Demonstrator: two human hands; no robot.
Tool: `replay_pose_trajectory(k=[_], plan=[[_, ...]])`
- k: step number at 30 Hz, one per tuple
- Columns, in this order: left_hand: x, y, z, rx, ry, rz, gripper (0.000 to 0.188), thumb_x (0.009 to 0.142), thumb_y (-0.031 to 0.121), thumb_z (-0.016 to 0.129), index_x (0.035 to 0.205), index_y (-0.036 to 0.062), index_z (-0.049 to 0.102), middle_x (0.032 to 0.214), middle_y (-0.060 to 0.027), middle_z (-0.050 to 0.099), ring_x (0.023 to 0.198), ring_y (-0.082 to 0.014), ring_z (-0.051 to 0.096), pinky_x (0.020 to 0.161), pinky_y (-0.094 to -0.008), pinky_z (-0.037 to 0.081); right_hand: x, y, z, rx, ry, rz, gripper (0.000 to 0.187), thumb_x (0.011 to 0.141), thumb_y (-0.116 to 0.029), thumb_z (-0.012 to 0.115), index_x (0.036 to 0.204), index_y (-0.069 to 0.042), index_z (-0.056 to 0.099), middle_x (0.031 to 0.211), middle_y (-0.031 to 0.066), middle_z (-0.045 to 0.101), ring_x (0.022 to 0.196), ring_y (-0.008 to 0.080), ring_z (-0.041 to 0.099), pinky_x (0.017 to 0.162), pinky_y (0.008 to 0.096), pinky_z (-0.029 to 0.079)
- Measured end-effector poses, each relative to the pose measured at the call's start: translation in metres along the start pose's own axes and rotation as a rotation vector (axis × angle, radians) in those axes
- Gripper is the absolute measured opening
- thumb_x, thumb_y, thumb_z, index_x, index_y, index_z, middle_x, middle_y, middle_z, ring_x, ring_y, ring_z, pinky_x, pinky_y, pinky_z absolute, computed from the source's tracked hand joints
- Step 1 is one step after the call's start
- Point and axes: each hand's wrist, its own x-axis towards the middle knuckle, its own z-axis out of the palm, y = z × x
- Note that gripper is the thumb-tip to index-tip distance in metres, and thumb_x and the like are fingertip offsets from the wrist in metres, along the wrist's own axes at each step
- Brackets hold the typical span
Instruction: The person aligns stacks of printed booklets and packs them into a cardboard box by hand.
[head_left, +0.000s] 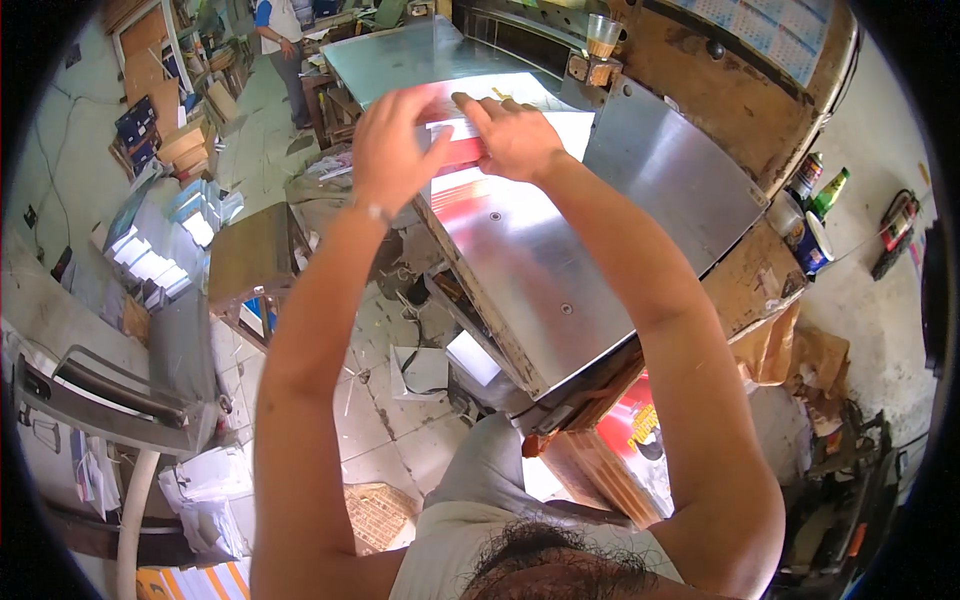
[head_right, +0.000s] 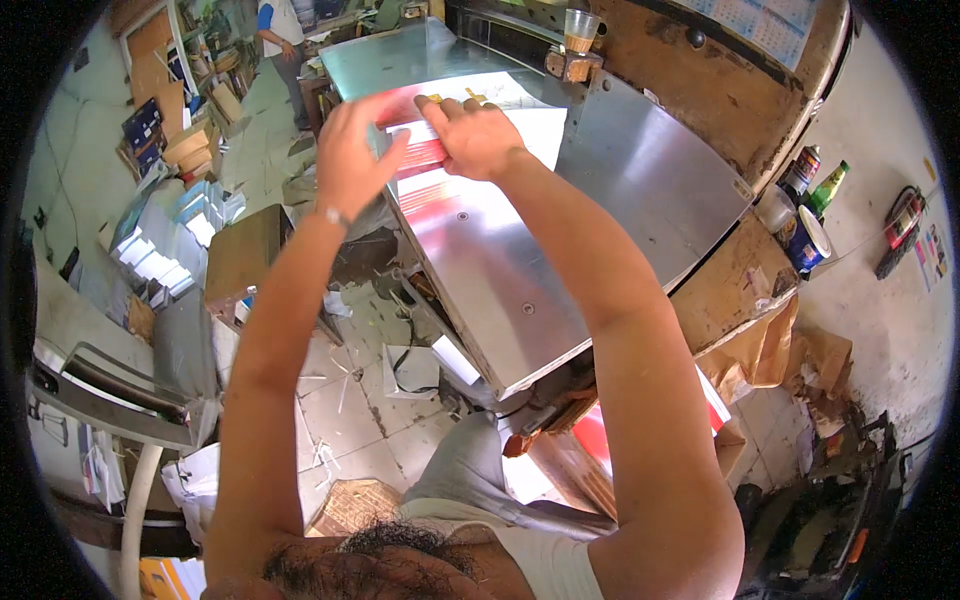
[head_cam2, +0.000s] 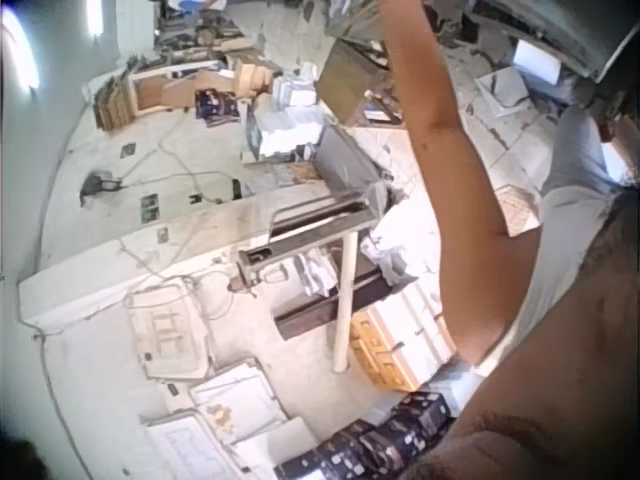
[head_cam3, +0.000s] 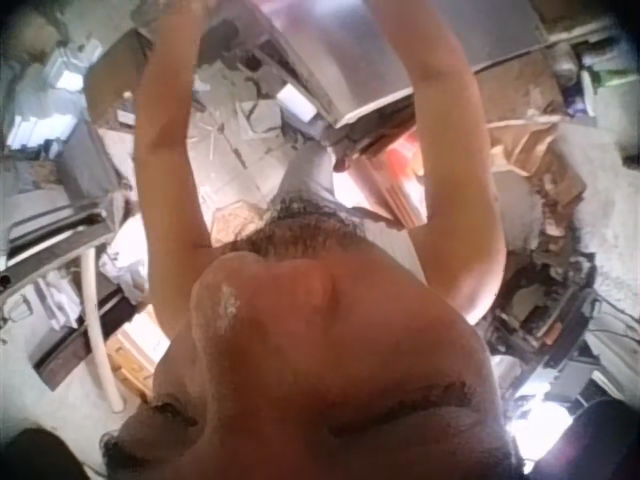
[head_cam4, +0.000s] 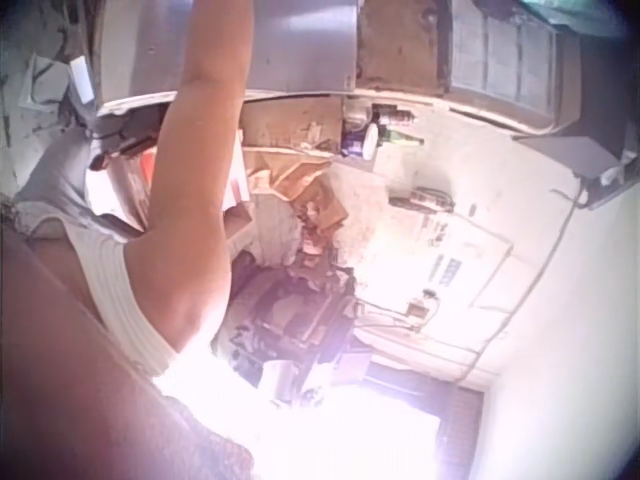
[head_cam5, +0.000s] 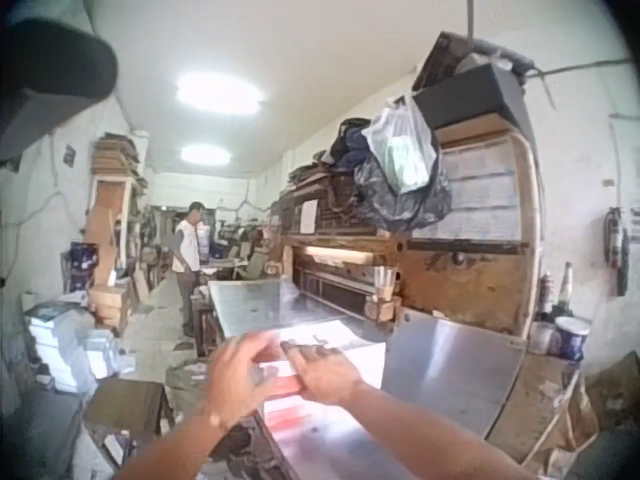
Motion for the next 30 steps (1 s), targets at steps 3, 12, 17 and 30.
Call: replay_pose_trajectory(k=[3, 12, 17, 30], plan=[[-0.060, 0.009, -0.005, 0.079, -0.072, -0.161, 0.041, 0.086, 0.026, 0.074, 0.125, 0.0115, 0.067, 0.089, -0.0068, 0.066, 0.091, -0.0298, 0.065, 0.082, -0.0451, 0.047, 0.007, 0.010, 0.005, -0.042, 0.013, -0.039, 0.079, 0.078, -0.027, 0.081, 0.143, -0.012, 0.040, 0.130, 0.0159, 0.062, 0.117, 0.0411, 0.064, 0.100, 0.0474, 0.055], [-0.107, 0.004, 0.021, 0.015, -0.154, -0.224, 0.029, 0.092, 0.019, 0.072, 0.121, 0.0191, 0.073, 0.071, -0.0070, 0.064, 0.063, -0.0271, 0.061, 0.068, -0.0408, 0.046, 0.013, 0.000, -0.019, -0.004, -0.105, -0.019, 0.063, 0.079, -0.032, 0.082, 0.126, -0.009, 0.047, 0.124, 0.0165, 0.062, 0.113, 0.0399, 0.066, 0.090, 0.0497, 0.058], [-0.101, 0.015, 0.025, -0.050, -0.134, -0.357, 0.023, 0.092, 0.020, 0.073, 0.114, 0.0192, 0.077, 0.067, -0.0089, 0.064, 0.059, -0.0279, 0.061, 0.057, -0.0385, 0.045, -0.009, 0.016, -0.023, -0.021, -0.128, -0.021, 0.061, 0.075, -0.023, 0.082, 0.123, -0.008, 0.049, 0.122, 0.0163, 0.063, 0.111, 0.0375, 0.066, 0.087, 0.0485, 0.059], [-0.197, 0.045, -0.008, -0.534, 0.095, -0.794, 0.057, 0.082, 0.010, 0.085, 0.132, 0.0038, 0.059, 0.087, 0.0030, 0.050, 0.076, -0.0074, 0.047, 0.070, -0.0232, 0.042, -0.224, -0.023, -0.129, -0.002, 0.192, -0.201, 0.060, 0.062, -0.027, 0.084, 0.116, -0.012, 0.062, 0.121, 0.0105, 0.066, 0.116, 0.0332, 0.066, 0.100, 0.0521, 0.055]])
